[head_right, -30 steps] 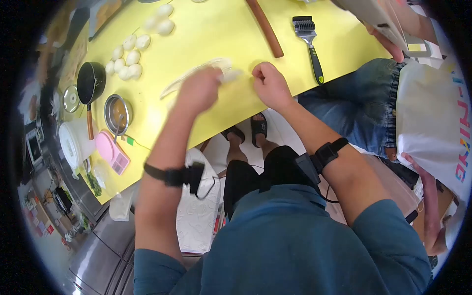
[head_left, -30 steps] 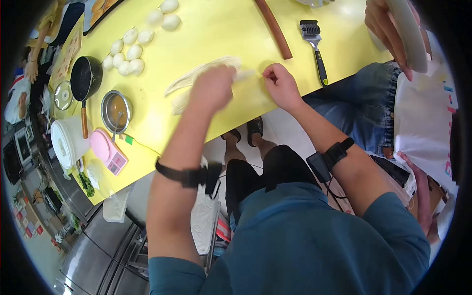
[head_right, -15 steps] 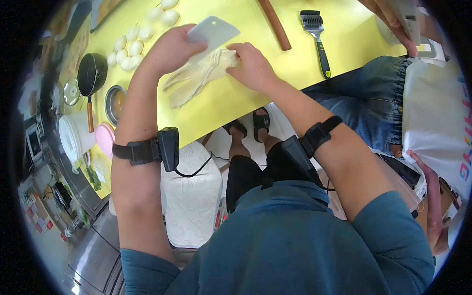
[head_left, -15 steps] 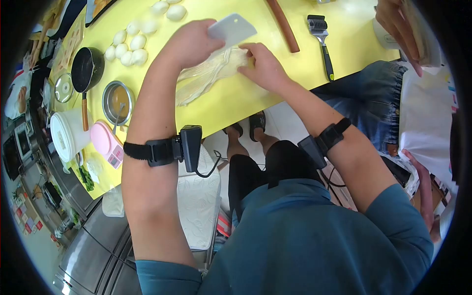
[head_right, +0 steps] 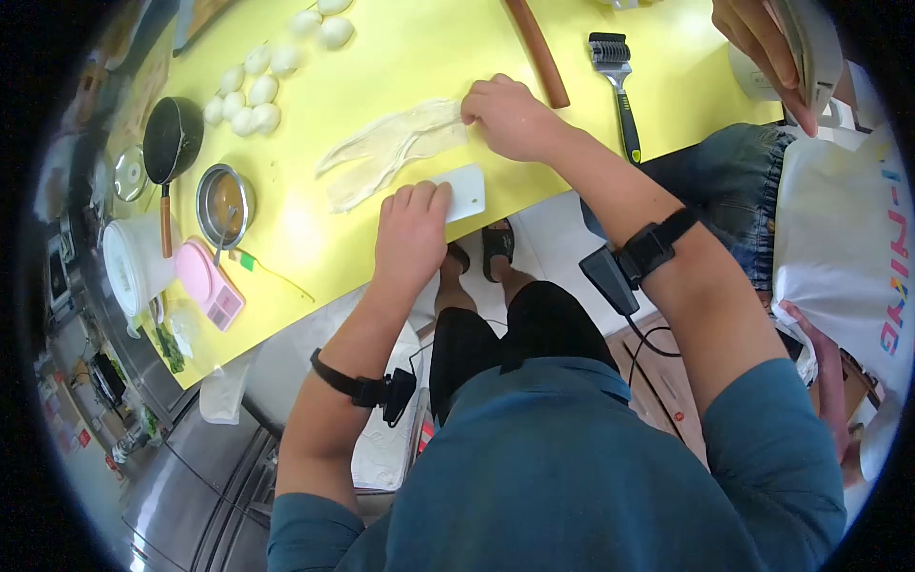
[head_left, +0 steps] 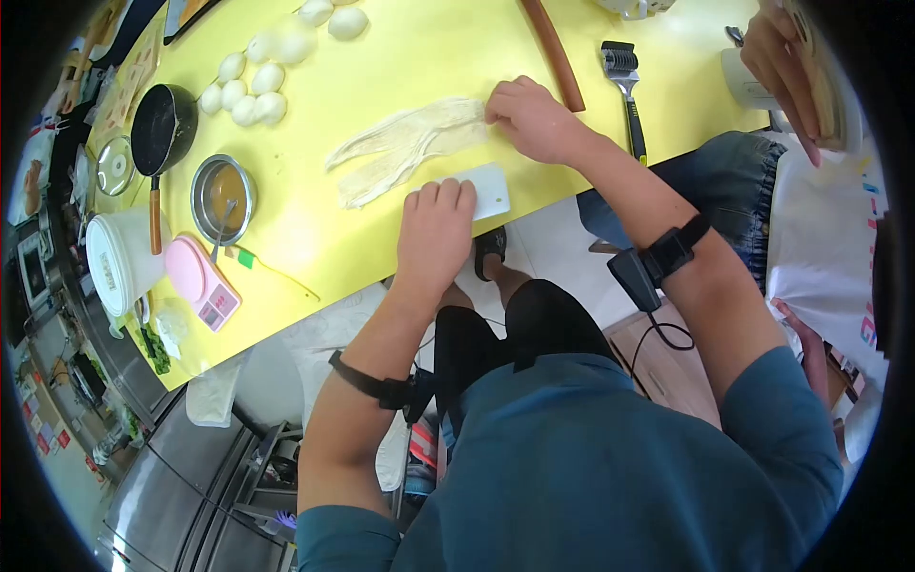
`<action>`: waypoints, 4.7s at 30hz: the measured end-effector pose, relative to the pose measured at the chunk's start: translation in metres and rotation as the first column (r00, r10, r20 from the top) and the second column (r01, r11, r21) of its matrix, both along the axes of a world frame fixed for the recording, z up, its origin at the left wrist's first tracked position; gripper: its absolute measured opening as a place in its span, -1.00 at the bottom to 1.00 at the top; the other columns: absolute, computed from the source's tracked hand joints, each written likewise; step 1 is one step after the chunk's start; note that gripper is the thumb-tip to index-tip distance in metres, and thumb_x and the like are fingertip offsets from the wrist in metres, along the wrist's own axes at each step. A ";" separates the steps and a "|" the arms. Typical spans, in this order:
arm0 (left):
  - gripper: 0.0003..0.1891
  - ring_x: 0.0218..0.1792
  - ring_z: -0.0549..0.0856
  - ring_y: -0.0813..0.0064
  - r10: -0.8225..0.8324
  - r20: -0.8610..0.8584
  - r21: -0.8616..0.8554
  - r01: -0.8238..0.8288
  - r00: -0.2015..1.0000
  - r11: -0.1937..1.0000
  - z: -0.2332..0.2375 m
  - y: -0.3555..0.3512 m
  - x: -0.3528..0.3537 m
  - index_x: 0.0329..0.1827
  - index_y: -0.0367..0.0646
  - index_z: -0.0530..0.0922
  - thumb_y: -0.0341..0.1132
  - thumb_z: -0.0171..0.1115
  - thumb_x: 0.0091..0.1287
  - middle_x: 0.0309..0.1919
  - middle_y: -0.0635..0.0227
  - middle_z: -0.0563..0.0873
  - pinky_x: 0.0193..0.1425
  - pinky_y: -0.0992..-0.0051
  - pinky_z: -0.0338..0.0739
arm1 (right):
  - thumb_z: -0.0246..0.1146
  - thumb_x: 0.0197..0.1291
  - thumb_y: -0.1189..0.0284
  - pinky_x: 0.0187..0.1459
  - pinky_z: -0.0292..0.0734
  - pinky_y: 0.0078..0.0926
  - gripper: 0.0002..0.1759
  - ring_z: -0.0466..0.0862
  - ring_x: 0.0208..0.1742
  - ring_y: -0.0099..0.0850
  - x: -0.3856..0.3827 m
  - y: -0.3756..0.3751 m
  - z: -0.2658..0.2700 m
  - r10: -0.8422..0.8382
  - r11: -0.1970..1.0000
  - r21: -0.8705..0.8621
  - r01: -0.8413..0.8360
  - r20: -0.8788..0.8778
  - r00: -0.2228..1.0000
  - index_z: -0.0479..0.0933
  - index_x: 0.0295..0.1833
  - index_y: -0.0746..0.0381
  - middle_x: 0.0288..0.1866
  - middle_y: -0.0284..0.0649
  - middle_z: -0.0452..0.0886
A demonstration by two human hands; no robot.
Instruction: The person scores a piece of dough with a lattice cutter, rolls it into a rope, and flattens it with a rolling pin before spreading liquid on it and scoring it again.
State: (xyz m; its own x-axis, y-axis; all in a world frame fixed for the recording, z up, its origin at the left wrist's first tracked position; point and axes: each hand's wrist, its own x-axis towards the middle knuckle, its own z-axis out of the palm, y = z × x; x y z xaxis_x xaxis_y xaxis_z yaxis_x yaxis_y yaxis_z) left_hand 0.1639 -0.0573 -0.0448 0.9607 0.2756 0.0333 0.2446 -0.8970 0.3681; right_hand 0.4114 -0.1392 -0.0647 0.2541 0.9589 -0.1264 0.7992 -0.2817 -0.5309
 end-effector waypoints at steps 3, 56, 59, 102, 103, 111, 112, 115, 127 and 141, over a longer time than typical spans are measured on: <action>-0.66 -0.06 0.71 -0.03 -0.019 -0.137 0.078 0.030 0.990 0.997 0.001 0.018 0.038 0.14 -0.18 0.64 -0.46 0.27 0.28 -0.09 0.11 0.69 0.08 0.00 0.61 | 0.13 0.28 0.70 0.30 0.56 -0.21 -0.62 0.64 0.22 -0.07 0.002 -0.002 -0.009 -0.178 0.976 0.103 0.193 -0.136 0.974 0.69 0.13 0.23 0.13 -0.11 0.71; -0.64 0.08 0.73 0.15 0.108 0.081 -0.017 -0.107 0.991 0.994 -0.006 0.020 -0.091 0.12 -0.12 0.68 -0.50 0.26 0.23 0.03 0.25 0.77 0.13 0.15 0.57 | 0.58 0.17 0.17 0.40 0.40 -0.13 -0.48 0.55 0.27 -0.18 -0.030 0.027 -0.021 -0.181 0.969 0.192 0.153 0.136 0.974 0.71 0.24 0.03 0.16 -0.24 0.59; -0.56 0.08 0.72 0.20 0.186 0.065 0.110 -0.192 0.980 0.975 -0.020 0.035 -0.086 0.17 -0.07 0.74 -0.50 0.25 0.20 0.05 0.29 0.76 0.14 0.18 0.55 | 0.51 0.21 0.34 0.37 0.43 -0.19 -0.53 0.54 0.26 -0.15 -0.018 0.025 -0.018 -0.053 0.988 0.149 0.040 0.084 0.995 0.69 0.26 0.09 0.12 -0.21 0.58; -0.79 0.00 0.73 0.01 0.095 -0.276 -0.012 -0.103 0.956 0.995 0.037 0.112 0.042 -0.02 -0.15 0.65 -0.50 0.26 0.30 -0.08 0.11 0.73 0.09 0.05 0.64 | 0.52 0.26 0.20 0.30 0.52 -0.18 -0.65 0.63 0.17 -0.14 -0.002 0.030 -0.015 -0.092 0.973 0.210 0.095 -0.028 0.995 0.78 0.10 0.10 0.01 -0.23 0.69; -0.74 0.02 0.72 -0.02 0.085 -0.325 -0.019 -0.096 0.942 0.995 0.045 0.108 0.036 0.04 -0.15 0.66 -0.52 0.24 0.31 -0.06 0.09 0.73 0.12 0.02 0.63 | 0.52 0.25 0.20 0.30 0.53 -0.18 -0.64 0.63 0.17 -0.14 -0.003 0.030 -0.014 -0.079 0.977 0.196 0.078 -0.004 0.997 0.78 0.10 0.10 0.02 -0.23 0.69; -0.81 -0.11 0.69 -0.02 0.175 -0.247 0.342 -0.083 0.953 0.936 0.010 0.101 -0.016 -0.13 -0.16 0.61 -0.55 0.26 0.22 -0.18 0.09 0.67 0.03 0.03 0.60 | 0.51 0.25 0.28 0.23 0.54 -0.20 -0.68 0.63 0.15 -0.16 0.002 0.046 -0.011 -0.070 0.997 0.017 0.071 -0.048 0.996 0.77 0.08 0.13 0.02 -0.23 0.69; -0.84 -0.13 0.69 -0.05 0.215 -0.255 0.274 -0.142 0.943 0.951 0.017 0.123 -0.011 -0.12 -0.16 0.62 -0.54 0.23 0.26 -0.19 0.06 0.68 0.00 0.02 0.59 | 0.52 0.25 0.32 0.19 0.55 -0.22 -0.70 0.62 0.11 -0.17 0.002 0.047 -0.014 -0.074 0.996 0.037 0.076 -0.043 0.996 0.76 0.07 0.15 0.00 -0.23 0.67; -0.87 -0.09 0.70 -0.14 0.186 -0.332 -0.057 -0.216 0.925 0.975 0.039 0.164 -0.013 -0.08 -0.20 0.63 -0.49 0.19 0.37 -0.15 0.00 0.72 0.06 -0.02 0.60 | 0.52 0.25 0.37 0.14 0.57 -0.24 -0.71 0.63 0.04 -0.20 -0.002 0.050 -0.010 -0.097 0.993 0.065 0.104 -0.098 0.990 0.74 0.05 0.19 -0.02 -0.21 0.65; -0.83 0.01 0.71 -0.01 0.108 -0.281 0.230 -0.042 0.954 0.972 0.021 0.111 0.024 -0.05 -0.18 0.58 -0.49 0.24 0.31 -0.07 0.10 0.69 0.04 0.02 0.61 | 0.49 0.16 0.41 0.16 0.63 -0.24 -0.67 0.68 0.16 -0.20 0.021 0.045 -0.003 -0.164 0.982 -0.130 0.137 -0.229 0.960 0.74 0.05 0.24 0.03 -0.15 0.70; -0.80 0.04 0.78 -0.03 0.007 -0.337 0.113 0.033 0.941 0.993 0.028 0.077 0.098 0.03 -0.20 0.62 -0.46 0.22 0.38 0.00 0.01 0.75 0.12 0.02 0.68 | 0.43 0.26 0.53 0.23 0.63 -0.37 -0.56 0.67 0.13 -0.31 0.032 0.030 -0.008 -0.208 0.977 -0.016 0.212 -0.280 0.937 0.66 0.27 0.26 0.07 -0.20 0.64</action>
